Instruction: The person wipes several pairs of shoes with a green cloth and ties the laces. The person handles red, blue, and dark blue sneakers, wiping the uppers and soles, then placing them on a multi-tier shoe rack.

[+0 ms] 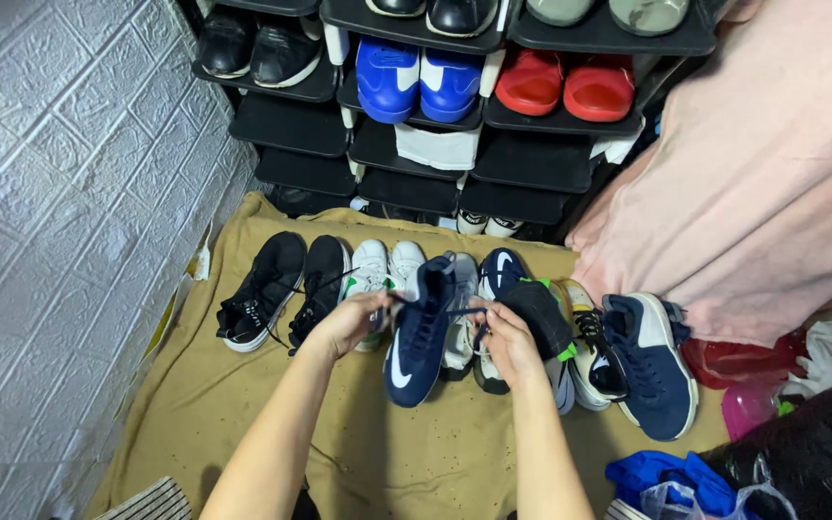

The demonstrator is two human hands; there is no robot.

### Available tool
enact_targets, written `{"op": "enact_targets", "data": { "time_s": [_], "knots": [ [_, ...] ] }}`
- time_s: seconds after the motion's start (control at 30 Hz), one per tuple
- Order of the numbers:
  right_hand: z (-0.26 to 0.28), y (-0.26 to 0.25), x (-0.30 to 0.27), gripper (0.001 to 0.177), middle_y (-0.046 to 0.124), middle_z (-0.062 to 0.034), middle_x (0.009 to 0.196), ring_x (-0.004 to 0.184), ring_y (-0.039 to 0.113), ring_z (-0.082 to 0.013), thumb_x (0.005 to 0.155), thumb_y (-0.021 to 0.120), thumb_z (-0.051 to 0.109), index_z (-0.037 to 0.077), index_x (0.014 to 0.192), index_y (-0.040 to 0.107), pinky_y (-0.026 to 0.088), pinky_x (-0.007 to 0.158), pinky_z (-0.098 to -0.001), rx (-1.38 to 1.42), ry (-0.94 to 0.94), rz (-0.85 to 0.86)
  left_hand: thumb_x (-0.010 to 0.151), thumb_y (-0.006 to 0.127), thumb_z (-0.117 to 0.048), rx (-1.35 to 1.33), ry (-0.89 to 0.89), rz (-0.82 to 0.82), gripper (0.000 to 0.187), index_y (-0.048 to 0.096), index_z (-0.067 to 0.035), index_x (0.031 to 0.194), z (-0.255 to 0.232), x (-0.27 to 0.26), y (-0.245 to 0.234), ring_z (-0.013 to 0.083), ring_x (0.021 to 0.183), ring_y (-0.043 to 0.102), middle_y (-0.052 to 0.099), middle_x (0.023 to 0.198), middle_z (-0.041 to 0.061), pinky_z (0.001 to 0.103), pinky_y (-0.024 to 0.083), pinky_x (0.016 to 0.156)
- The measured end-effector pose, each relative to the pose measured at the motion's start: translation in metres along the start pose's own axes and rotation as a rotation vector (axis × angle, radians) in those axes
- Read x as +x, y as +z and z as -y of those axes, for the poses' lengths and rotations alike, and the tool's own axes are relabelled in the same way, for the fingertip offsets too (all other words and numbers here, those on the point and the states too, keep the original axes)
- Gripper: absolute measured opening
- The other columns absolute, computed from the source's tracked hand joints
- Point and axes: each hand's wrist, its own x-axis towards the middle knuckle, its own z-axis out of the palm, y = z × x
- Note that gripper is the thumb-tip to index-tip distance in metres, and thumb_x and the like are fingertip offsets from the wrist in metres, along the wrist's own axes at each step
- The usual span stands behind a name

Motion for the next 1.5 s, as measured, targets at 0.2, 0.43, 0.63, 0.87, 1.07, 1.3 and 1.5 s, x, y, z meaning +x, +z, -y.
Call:
{"op": "enact_targets", "data": {
  "time_s": [0.2,0.43,0.63,0.87,1.07,1.3,1.5],
  "knots": [
    [-0.003,0.043,-0.004,0.017,0.072,-0.0120,0.112,0.102,0.066,-0.0193,0.099,0.053,0.017,0.006,0.105,0.065,0.054,0.092,-0.0363,0.138,-0.052,0.076,0.103,0.057,-0.032,-0.251,0.222,0.129,0.023,0.061,-0.013,0.091,0.002,-0.008,0.002,0.0184,0.116,0.058,0.071,0.121,0.004,0.039,0.042,0.105],
    [-0.048,0.036,0.019,0.013,0.069,-0.0026,0.086,0.078,0.065,-0.0135,0.101,0.063,0.019,0.007,0.102,0.069,0.047,0.067,-0.0287,-0.037,-0.014,-0.069,0.102,0.064,-0.028,-0.010,0.351,-0.075,0.019,0.068,-0.011,0.095,0.035,0.024,0.018,0.0154,0.085,0.060,0.066,0.090,0.002,0.033,0.050,0.084],
    [-0.061,0.028,0.024,0.021,0.062,-0.0022,0.067,0.063,0.062,-0.0133,0.098,0.067,0.024,0.004,0.093,0.068,0.050,0.060,-0.0273,-0.098,-0.011,-0.126,0.095,0.068,-0.034,0.575,0.405,-0.182,0.032,0.072,-0.005,0.082,0.038,0.022,0.026,0.0102,0.064,0.057,0.067,0.072,0.000,0.031,0.048,0.062],
    [-0.088,-0.010,0.025,0.045,0.064,-0.0101,0.064,0.049,0.062,-0.0161,0.098,0.067,0.040,0.002,0.076,0.059,0.047,0.045,-0.0281,-0.445,0.205,-0.252,0.091,0.071,-0.039,1.075,0.256,-0.358,0.037,0.071,-0.003,0.085,0.046,-0.002,0.043,0.0344,0.069,0.066,0.068,0.073,0.019,0.043,0.053,0.068],
    [-0.118,-0.049,0.050,0.027,0.071,-0.0077,0.070,0.050,0.062,-0.0153,0.087,0.077,0.022,0.000,0.098,0.064,0.050,0.047,-0.0304,-0.866,0.151,-0.181,0.084,0.074,-0.032,1.391,0.237,-0.383,0.024,0.076,-0.012,0.097,0.075,0.029,0.030,0.0398,0.088,0.070,0.073,0.091,0.018,0.049,0.057,0.080],
    [-0.090,-0.060,0.040,0.024,0.074,-0.0011,0.085,0.063,0.055,-0.0096,0.096,0.069,0.016,-0.003,0.108,0.077,0.044,0.059,-0.0245,-0.652,0.214,0.011,0.097,0.065,-0.029,1.066,0.100,-0.163,0.025,0.079,-0.009,0.095,0.053,0.054,0.005,0.0317,0.088,0.064,0.070,0.099,0.015,0.046,0.054,0.080],
    [-0.049,-0.024,0.018,0.029,0.071,0.0025,0.100,0.094,0.059,-0.0086,0.097,0.064,0.020,0.009,0.123,0.072,0.042,0.087,-0.0275,-0.253,0.103,-0.053,0.101,0.057,-0.025,0.272,0.100,0.009,0.022,0.072,-0.012,0.111,0.048,0.068,0.021,0.0063,0.098,0.062,0.069,0.100,-0.003,0.022,0.048,0.093]
  ]
}}
